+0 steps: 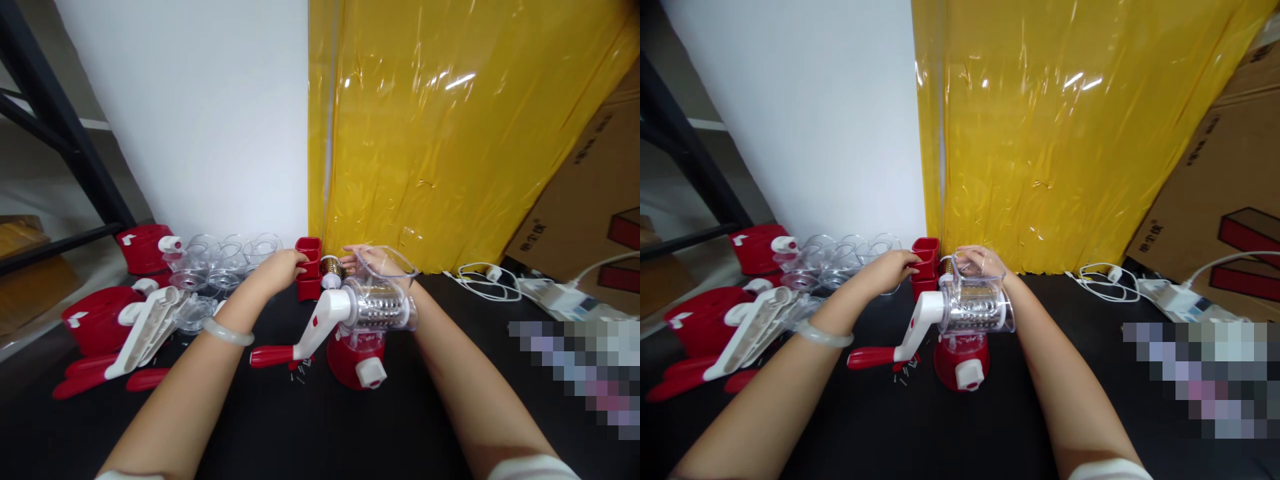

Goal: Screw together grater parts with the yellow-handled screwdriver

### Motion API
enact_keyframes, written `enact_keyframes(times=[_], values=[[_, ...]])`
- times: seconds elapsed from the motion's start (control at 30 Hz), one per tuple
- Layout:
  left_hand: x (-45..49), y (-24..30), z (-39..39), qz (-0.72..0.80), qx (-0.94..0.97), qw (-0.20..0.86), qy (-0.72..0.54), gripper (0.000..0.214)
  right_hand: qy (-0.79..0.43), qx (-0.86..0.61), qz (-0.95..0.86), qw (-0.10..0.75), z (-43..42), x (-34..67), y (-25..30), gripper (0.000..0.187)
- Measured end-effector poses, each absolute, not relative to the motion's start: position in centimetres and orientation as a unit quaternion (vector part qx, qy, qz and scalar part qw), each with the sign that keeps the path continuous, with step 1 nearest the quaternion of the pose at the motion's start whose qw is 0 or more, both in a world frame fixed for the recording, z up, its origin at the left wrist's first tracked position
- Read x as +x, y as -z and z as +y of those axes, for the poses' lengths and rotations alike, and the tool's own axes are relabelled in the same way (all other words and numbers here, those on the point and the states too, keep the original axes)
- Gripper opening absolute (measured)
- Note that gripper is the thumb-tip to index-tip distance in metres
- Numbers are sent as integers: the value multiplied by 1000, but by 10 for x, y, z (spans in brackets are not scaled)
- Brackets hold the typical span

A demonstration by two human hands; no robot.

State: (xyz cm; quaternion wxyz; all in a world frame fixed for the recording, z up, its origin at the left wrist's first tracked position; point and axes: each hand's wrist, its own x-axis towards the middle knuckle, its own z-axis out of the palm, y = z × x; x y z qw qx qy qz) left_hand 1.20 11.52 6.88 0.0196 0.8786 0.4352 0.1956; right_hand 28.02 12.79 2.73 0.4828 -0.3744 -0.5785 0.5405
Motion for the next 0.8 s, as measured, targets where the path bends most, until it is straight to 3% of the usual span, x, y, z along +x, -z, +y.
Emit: enact_keyframes(times=[0.63,0.8], values=[[14,-81,102,487,853,-29,-185,29,-532,-392,-580,476,117,281,-39,30],[20,-112,67,453,851,-13,-264,31,-502,-393,-590,496,103,286,-60,32]])
